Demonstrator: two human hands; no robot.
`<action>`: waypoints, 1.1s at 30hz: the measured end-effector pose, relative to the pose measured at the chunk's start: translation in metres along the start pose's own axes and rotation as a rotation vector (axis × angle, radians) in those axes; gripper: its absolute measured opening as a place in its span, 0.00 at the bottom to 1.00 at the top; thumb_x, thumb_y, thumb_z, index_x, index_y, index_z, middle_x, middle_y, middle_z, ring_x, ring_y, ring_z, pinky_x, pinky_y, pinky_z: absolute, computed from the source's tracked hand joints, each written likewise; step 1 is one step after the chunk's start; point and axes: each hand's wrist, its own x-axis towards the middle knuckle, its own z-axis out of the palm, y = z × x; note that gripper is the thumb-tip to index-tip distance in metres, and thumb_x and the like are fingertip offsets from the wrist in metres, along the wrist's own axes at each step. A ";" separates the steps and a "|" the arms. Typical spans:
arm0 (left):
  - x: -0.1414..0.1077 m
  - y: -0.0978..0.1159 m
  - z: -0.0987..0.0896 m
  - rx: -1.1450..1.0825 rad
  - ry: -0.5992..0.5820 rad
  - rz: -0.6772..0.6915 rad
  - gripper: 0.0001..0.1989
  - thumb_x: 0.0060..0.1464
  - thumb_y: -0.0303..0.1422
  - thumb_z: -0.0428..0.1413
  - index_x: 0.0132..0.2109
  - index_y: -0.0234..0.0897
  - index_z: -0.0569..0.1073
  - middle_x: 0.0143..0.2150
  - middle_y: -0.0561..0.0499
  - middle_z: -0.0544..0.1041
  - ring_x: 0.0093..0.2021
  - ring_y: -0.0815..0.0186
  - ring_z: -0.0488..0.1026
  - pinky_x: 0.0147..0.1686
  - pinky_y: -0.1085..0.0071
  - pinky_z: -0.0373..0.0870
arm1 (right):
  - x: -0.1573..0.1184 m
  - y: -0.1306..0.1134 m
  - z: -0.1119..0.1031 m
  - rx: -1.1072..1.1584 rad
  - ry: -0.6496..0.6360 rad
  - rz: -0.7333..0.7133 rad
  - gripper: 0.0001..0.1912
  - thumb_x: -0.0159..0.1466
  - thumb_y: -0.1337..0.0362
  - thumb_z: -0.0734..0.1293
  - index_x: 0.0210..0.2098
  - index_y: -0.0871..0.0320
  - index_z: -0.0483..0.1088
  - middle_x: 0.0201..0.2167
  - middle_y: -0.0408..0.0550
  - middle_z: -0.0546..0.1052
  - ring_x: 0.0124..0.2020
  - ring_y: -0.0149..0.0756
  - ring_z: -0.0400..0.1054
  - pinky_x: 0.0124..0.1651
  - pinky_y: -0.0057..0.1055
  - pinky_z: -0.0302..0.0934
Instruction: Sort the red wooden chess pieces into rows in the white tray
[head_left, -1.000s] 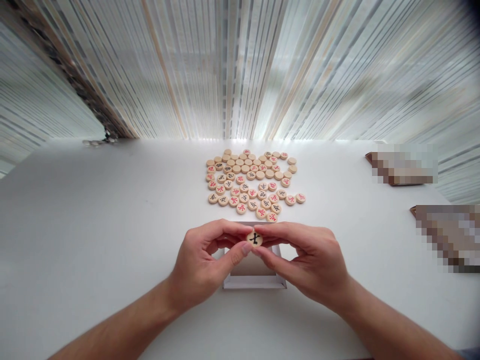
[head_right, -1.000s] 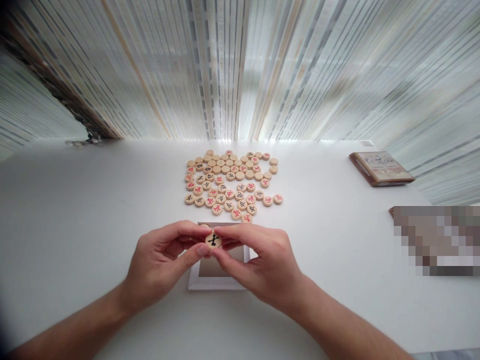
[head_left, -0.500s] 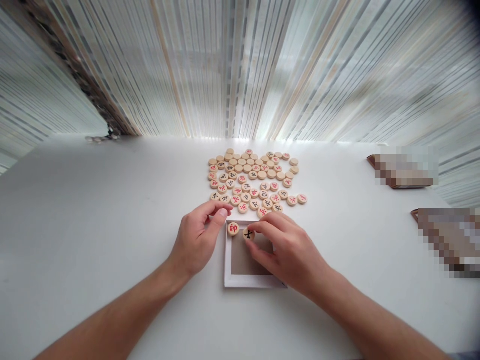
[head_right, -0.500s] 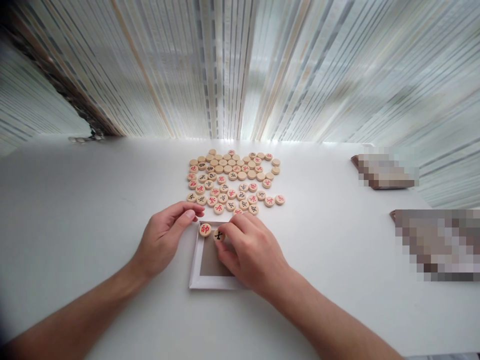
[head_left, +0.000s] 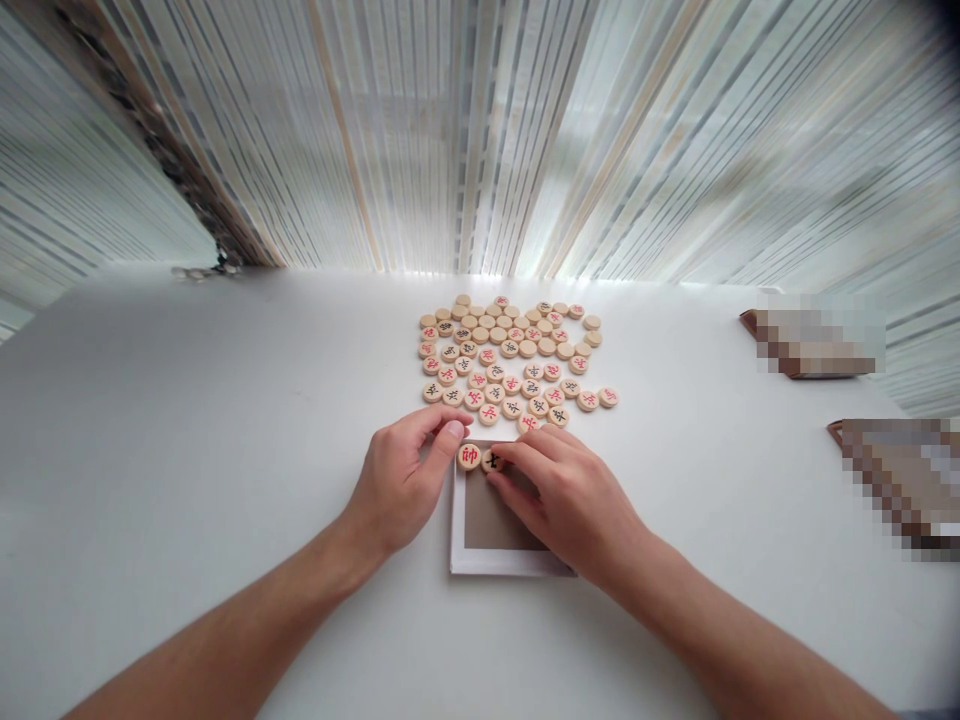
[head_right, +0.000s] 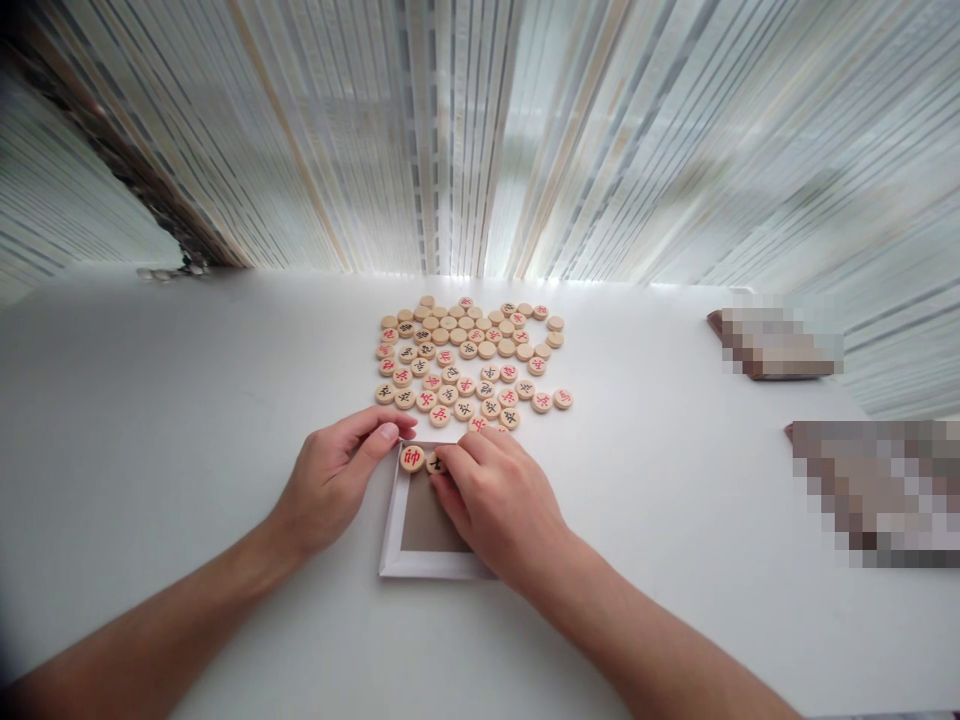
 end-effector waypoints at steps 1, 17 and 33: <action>0.000 0.000 0.000 0.002 0.000 -0.001 0.15 0.70 0.39 0.53 0.46 0.38 0.82 0.43 0.49 0.86 0.45 0.58 0.82 0.48 0.66 0.74 | 0.000 0.000 0.000 0.001 0.001 0.000 0.09 0.75 0.66 0.66 0.43 0.60 0.79 0.32 0.51 0.78 0.36 0.44 0.70 0.40 0.39 0.67; 0.002 0.004 -0.001 0.008 0.006 0.006 0.14 0.69 0.39 0.53 0.44 0.39 0.82 0.41 0.50 0.86 0.43 0.58 0.82 0.47 0.67 0.75 | 0.001 0.002 0.005 -0.023 0.027 -0.003 0.10 0.75 0.65 0.66 0.39 0.59 0.78 0.32 0.51 0.78 0.35 0.43 0.71 0.40 0.37 0.67; 0.006 -0.001 -0.011 0.032 0.080 0.031 0.16 0.69 0.41 0.53 0.45 0.38 0.83 0.43 0.46 0.87 0.46 0.55 0.83 0.48 0.64 0.75 | 0.004 0.030 -0.030 0.130 0.282 0.153 0.14 0.73 0.64 0.67 0.30 0.56 0.75 0.25 0.44 0.76 0.25 0.33 0.65 0.32 0.31 0.59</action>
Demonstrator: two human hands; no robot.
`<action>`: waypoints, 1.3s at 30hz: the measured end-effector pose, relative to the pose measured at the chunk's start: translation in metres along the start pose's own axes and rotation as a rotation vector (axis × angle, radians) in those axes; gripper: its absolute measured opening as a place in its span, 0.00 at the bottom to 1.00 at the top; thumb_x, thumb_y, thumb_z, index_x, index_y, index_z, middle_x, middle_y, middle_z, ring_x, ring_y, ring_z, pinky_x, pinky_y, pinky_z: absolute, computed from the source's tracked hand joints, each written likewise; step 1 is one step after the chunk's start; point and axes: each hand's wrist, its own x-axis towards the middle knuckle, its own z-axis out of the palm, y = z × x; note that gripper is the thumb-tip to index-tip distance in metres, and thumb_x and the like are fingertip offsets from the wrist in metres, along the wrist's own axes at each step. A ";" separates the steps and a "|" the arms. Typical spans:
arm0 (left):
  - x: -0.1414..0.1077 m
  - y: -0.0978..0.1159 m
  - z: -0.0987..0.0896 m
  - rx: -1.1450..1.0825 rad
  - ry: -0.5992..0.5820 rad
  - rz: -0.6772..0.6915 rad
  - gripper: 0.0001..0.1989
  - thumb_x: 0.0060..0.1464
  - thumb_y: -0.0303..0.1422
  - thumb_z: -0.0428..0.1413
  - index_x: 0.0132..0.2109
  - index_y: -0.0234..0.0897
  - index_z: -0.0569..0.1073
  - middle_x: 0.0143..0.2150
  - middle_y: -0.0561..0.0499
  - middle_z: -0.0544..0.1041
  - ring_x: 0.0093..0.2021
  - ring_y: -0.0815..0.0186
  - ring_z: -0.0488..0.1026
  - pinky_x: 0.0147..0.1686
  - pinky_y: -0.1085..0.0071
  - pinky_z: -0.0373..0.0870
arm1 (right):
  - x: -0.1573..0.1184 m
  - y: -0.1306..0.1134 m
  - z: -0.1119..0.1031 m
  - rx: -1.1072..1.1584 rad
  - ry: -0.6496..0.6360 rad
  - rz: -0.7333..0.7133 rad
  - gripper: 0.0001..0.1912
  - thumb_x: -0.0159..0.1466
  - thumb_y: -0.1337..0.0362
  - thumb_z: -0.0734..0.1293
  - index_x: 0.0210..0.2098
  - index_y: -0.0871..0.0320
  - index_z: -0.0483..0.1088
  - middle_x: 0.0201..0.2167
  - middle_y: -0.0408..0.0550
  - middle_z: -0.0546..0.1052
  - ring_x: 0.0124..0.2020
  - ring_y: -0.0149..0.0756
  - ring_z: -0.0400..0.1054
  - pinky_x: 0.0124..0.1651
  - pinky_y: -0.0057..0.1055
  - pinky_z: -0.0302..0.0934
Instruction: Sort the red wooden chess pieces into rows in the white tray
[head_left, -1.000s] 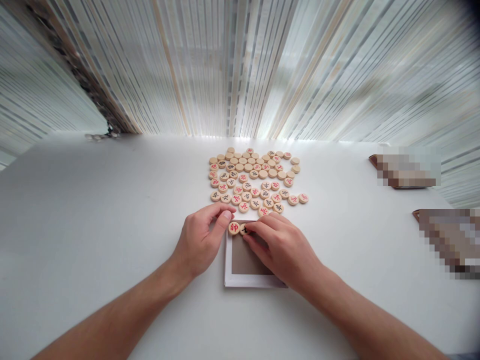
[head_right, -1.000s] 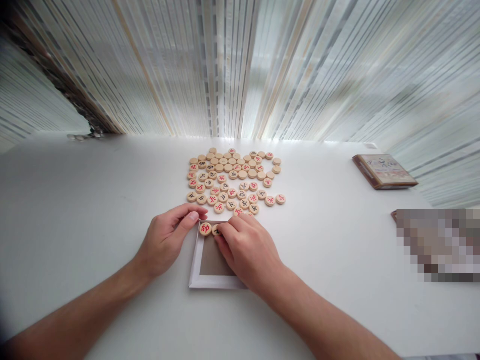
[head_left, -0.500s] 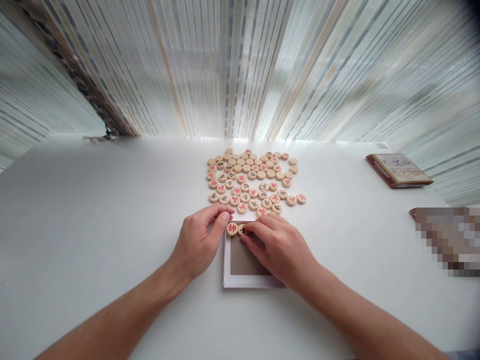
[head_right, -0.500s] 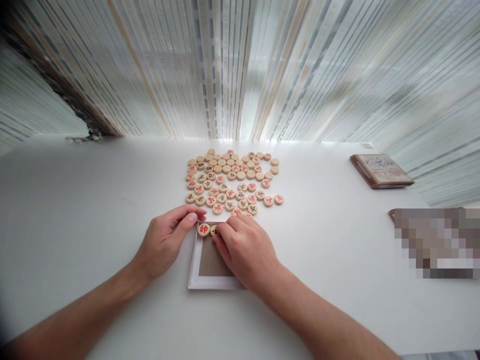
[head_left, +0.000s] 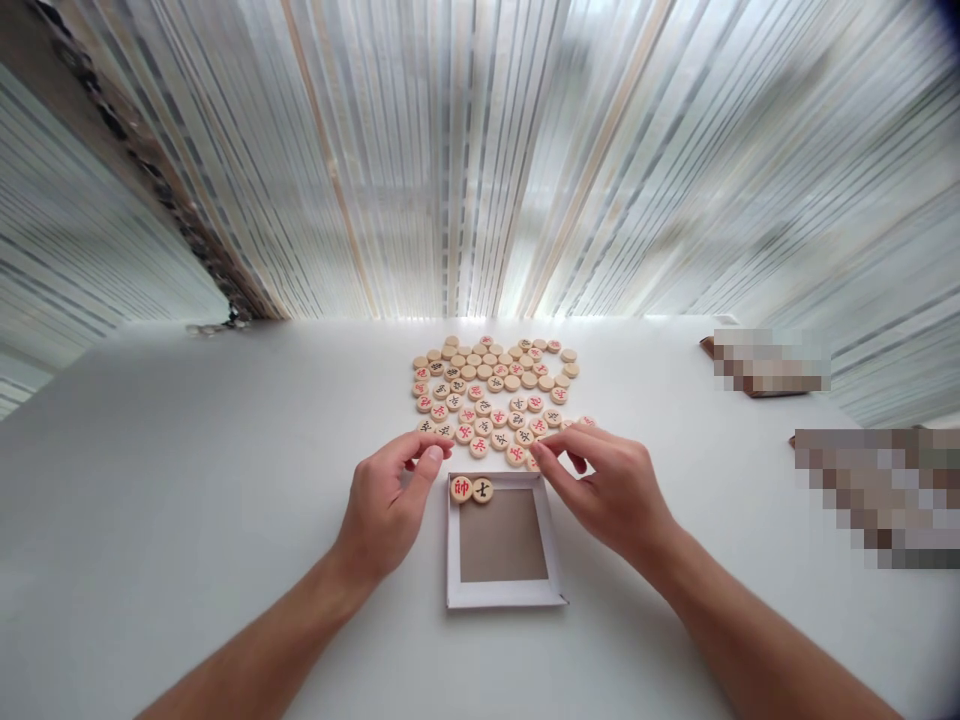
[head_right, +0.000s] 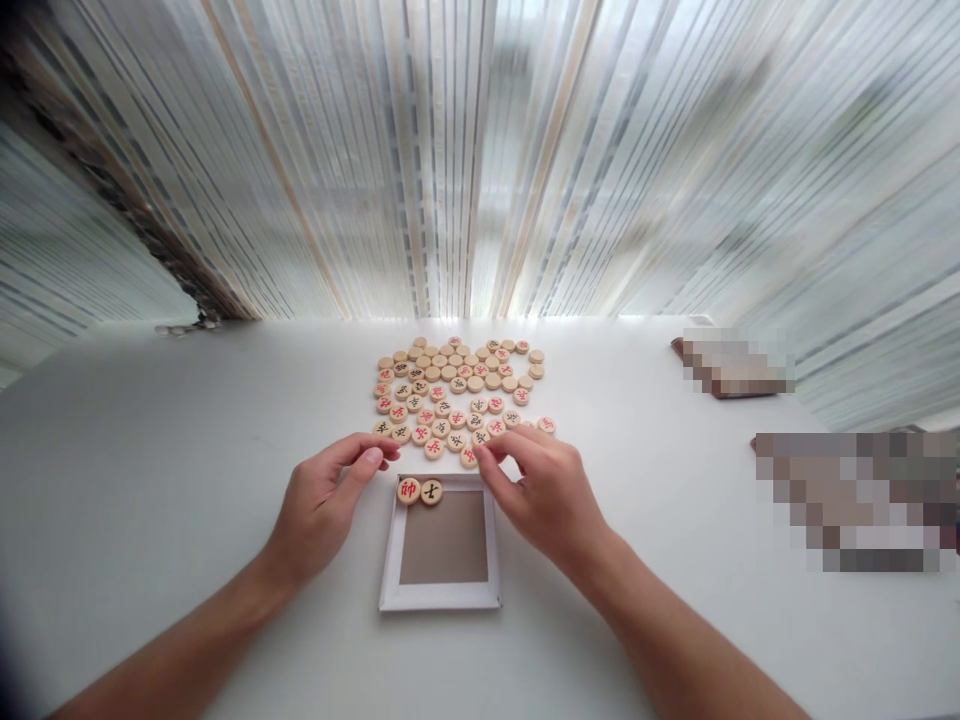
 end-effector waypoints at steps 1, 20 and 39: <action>0.002 -0.001 -0.002 0.006 0.011 0.006 0.17 0.69 0.42 0.53 0.45 0.38 0.83 0.43 0.46 0.87 0.46 0.56 0.83 0.48 0.64 0.75 | 0.003 0.004 -0.002 -0.006 0.017 0.034 0.14 0.73 0.63 0.67 0.30 0.56 0.75 0.25 0.44 0.76 0.24 0.33 0.65 0.32 0.31 0.59; 0.036 -0.035 -0.022 0.242 0.139 0.058 0.16 0.62 0.42 0.54 0.37 0.39 0.84 0.32 0.51 0.86 0.31 0.61 0.79 0.36 0.68 0.71 | 0.092 0.063 -0.022 -0.211 -0.179 0.421 0.11 0.74 0.57 0.70 0.47 0.60 0.78 0.45 0.49 0.82 0.43 0.39 0.78 0.49 0.41 0.74; 0.033 -0.035 -0.019 0.227 0.103 -0.031 0.16 0.62 0.43 0.55 0.36 0.40 0.83 0.34 0.51 0.86 0.34 0.60 0.80 0.37 0.68 0.71 | 0.122 0.091 -0.022 -0.203 -0.347 0.383 0.09 0.71 0.60 0.71 0.42 0.55 0.84 0.39 0.47 0.85 0.40 0.40 0.78 0.43 0.33 0.71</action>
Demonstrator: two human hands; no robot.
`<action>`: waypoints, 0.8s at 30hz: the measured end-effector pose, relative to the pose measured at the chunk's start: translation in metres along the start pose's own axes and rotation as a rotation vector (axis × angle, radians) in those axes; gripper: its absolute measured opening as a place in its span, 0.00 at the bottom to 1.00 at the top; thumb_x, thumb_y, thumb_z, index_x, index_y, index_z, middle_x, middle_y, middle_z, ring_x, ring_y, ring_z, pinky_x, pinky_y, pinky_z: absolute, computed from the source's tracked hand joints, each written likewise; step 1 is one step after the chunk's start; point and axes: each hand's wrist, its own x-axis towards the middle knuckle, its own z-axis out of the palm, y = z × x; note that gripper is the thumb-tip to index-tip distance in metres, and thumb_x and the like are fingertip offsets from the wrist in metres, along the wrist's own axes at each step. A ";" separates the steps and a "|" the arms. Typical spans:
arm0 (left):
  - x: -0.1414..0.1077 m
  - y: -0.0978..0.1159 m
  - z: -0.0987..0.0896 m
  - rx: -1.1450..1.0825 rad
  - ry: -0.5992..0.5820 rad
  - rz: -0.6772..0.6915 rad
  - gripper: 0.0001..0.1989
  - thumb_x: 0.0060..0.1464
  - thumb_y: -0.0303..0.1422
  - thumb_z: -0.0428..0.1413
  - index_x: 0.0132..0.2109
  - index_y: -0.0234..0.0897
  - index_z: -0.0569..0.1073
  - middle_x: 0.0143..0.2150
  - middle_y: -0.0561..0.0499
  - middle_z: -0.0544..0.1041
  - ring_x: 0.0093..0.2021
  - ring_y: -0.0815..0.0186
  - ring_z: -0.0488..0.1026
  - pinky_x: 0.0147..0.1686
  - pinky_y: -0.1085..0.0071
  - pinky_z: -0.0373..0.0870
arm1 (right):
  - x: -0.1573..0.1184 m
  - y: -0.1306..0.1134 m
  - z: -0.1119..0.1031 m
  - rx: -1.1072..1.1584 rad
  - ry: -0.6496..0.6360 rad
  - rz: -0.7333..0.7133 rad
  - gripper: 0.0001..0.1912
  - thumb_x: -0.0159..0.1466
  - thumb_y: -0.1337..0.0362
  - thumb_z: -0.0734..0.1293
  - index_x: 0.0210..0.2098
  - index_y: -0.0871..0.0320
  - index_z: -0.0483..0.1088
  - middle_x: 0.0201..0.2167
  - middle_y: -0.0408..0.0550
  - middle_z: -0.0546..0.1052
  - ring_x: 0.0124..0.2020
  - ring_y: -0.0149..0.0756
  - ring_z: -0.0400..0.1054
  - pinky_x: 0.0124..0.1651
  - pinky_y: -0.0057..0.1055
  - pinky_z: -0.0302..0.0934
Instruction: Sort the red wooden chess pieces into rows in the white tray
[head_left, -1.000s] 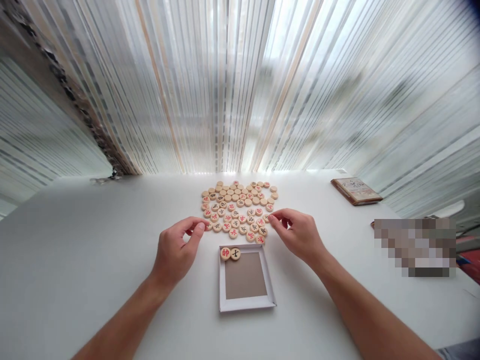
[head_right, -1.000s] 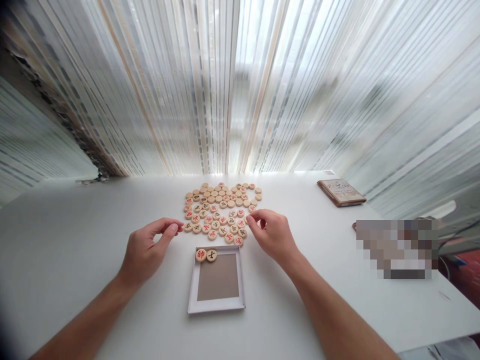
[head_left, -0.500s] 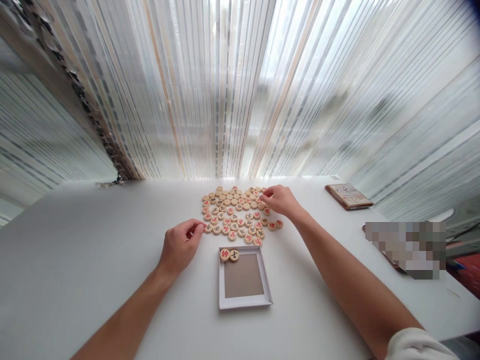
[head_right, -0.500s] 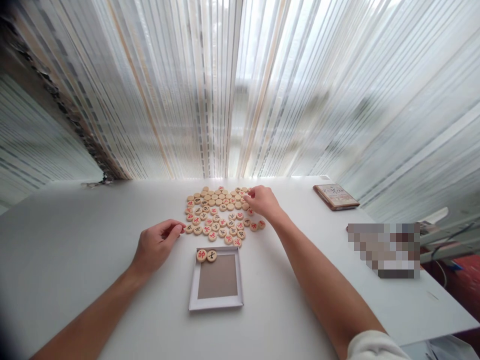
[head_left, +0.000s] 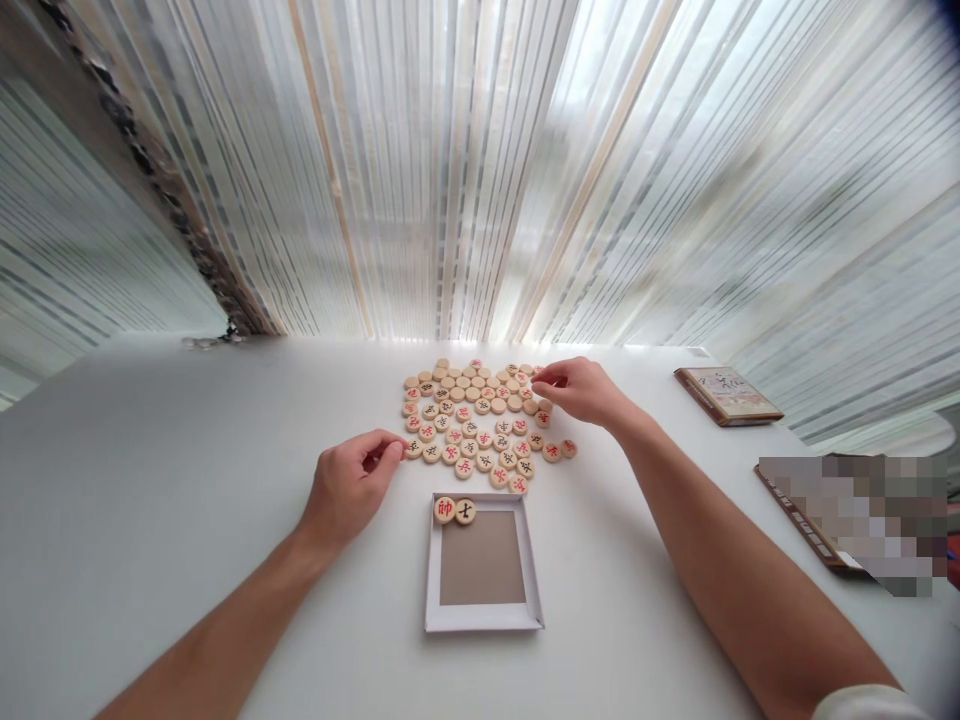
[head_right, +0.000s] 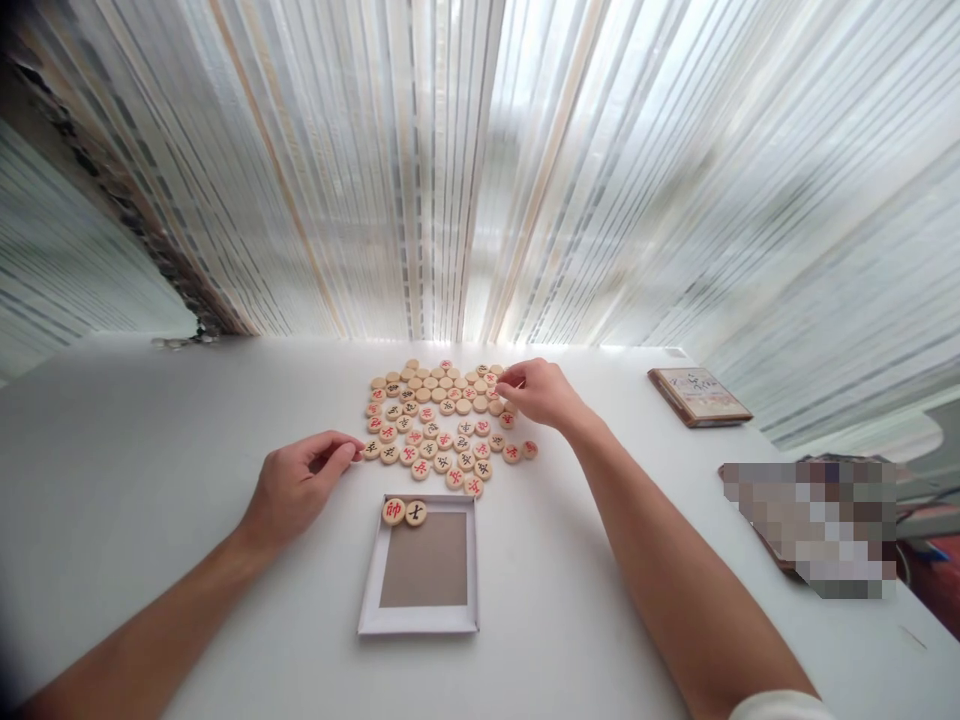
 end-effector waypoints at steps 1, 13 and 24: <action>-0.001 0.000 0.000 0.000 -0.006 -0.003 0.16 0.62 0.44 0.55 0.36 0.40 0.83 0.35 0.50 0.87 0.34 0.59 0.81 0.37 0.68 0.71 | -0.003 -0.001 -0.001 0.011 -0.012 -0.032 0.08 0.70 0.61 0.71 0.40 0.54 0.84 0.38 0.47 0.85 0.40 0.40 0.78 0.42 0.32 0.70; -0.002 0.002 -0.001 -0.008 -0.024 -0.009 0.15 0.62 0.43 0.56 0.37 0.40 0.84 0.37 0.50 0.88 0.37 0.58 0.83 0.38 0.68 0.74 | -0.021 -0.011 -0.013 -0.010 -0.119 -0.190 0.08 0.66 0.64 0.70 0.37 0.54 0.85 0.36 0.46 0.85 0.38 0.40 0.78 0.38 0.32 0.67; -0.003 0.001 0.000 -0.040 -0.046 -0.010 0.14 0.63 0.42 0.57 0.37 0.40 0.84 0.37 0.51 0.88 0.38 0.58 0.83 0.39 0.68 0.75 | -0.030 -0.036 -0.015 -0.053 -0.253 -0.273 0.07 0.65 0.64 0.71 0.33 0.54 0.82 0.30 0.44 0.82 0.31 0.36 0.74 0.33 0.30 0.63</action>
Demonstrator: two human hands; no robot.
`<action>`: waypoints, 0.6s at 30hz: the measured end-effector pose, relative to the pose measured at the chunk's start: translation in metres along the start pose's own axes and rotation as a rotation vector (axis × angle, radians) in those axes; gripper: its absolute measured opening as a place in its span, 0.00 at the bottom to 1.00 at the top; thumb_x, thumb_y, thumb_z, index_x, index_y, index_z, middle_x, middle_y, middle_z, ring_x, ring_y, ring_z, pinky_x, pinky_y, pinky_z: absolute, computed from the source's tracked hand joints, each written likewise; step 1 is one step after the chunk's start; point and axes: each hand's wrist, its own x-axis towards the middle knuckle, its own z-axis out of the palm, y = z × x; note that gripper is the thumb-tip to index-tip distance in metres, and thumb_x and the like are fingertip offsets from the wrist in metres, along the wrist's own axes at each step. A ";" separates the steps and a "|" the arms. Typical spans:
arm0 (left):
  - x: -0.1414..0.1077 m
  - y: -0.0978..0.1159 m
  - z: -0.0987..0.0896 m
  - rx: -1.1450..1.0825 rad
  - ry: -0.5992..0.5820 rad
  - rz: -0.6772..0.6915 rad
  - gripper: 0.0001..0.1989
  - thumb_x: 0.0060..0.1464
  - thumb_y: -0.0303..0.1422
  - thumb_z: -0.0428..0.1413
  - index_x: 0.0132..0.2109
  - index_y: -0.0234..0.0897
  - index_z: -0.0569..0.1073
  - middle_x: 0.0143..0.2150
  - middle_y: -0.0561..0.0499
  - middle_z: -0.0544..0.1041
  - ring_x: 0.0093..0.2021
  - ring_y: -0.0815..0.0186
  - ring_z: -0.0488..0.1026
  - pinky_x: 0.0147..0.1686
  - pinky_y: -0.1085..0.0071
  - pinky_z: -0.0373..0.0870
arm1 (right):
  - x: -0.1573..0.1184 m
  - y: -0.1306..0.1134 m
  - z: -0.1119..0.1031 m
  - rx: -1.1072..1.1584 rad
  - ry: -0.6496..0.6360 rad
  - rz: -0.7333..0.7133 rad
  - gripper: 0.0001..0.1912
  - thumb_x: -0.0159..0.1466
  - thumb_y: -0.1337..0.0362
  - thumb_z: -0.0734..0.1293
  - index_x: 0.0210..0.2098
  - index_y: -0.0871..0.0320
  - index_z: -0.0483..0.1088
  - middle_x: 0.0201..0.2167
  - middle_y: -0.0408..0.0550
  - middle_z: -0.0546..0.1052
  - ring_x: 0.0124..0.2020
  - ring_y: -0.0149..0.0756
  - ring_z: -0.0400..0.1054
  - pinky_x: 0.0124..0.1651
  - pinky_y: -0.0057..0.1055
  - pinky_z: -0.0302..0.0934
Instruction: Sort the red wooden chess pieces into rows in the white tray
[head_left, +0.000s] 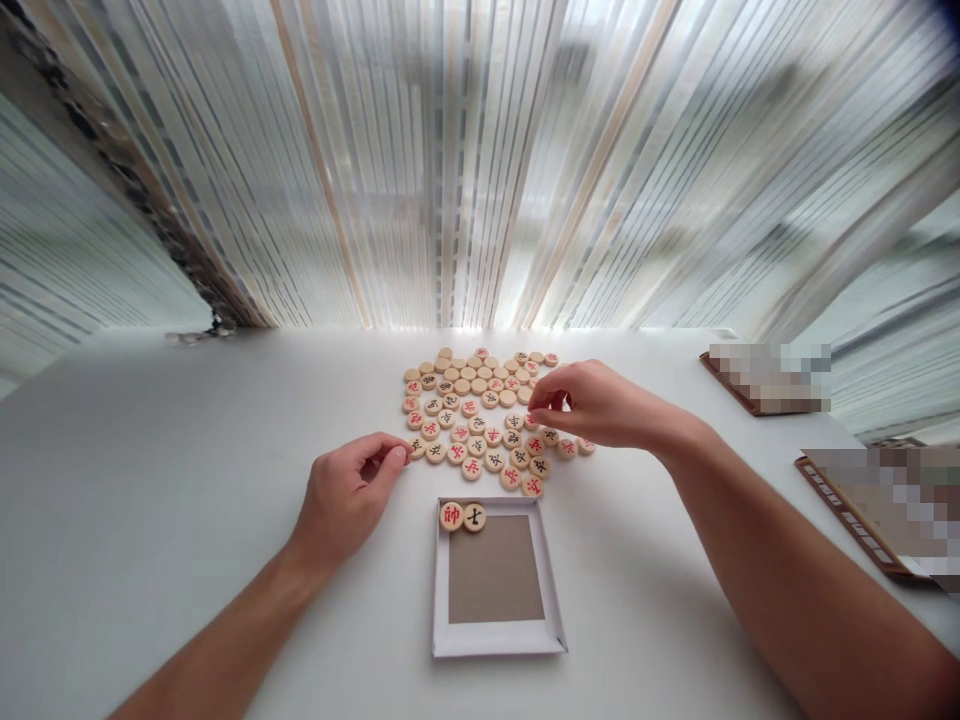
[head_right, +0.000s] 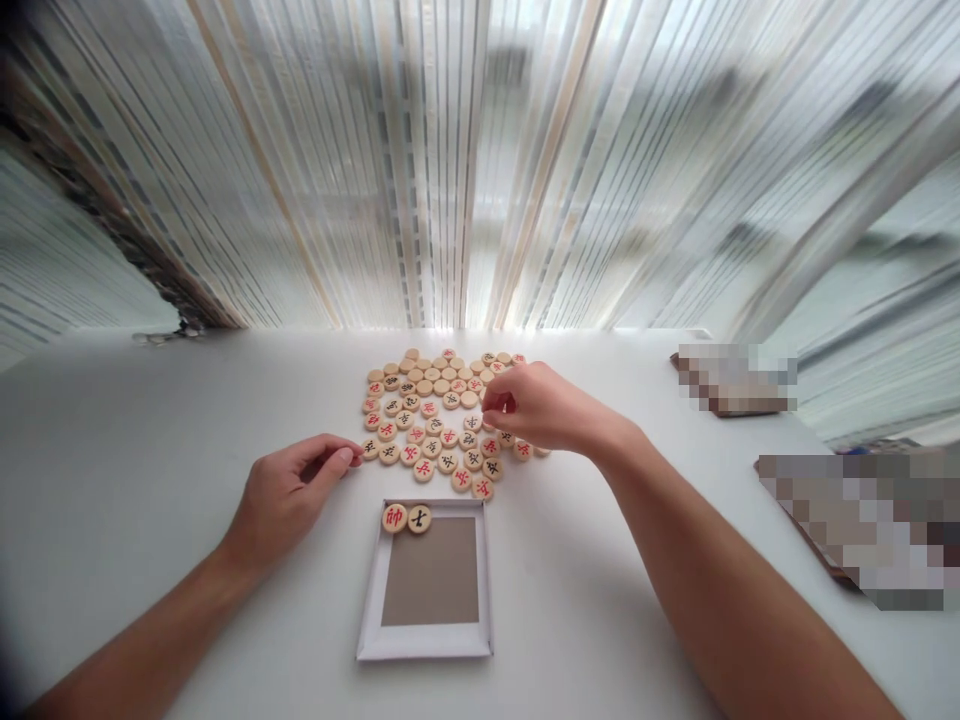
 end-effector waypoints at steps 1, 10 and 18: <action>0.000 0.000 0.000 -0.007 0.001 -0.002 0.14 0.63 0.42 0.57 0.37 0.40 0.84 0.37 0.51 0.88 0.38 0.58 0.83 0.40 0.68 0.75 | 0.000 -0.002 0.001 0.001 -0.003 -0.009 0.07 0.65 0.64 0.70 0.33 0.54 0.82 0.30 0.44 0.82 0.31 0.36 0.74 0.33 0.29 0.63; -0.002 0.000 0.001 -0.010 0.008 -0.013 0.15 0.63 0.42 0.56 0.38 0.39 0.84 0.37 0.50 0.87 0.38 0.59 0.83 0.39 0.68 0.75 | -0.001 -0.005 0.003 0.010 -0.025 -0.022 0.03 0.63 0.65 0.73 0.33 0.54 0.81 0.30 0.44 0.83 0.30 0.36 0.74 0.31 0.29 0.62; -0.001 0.001 0.000 -0.014 0.009 -0.022 0.15 0.62 0.42 0.57 0.38 0.39 0.84 0.37 0.49 0.88 0.38 0.57 0.83 0.39 0.67 0.75 | -0.007 -0.009 0.004 0.018 -0.156 0.004 0.06 0.59 0.70 0.74 0.27 0.53 0.79 0.26 0.42 0.82 0.27 0.34 0.75 0.29 0.28 0.62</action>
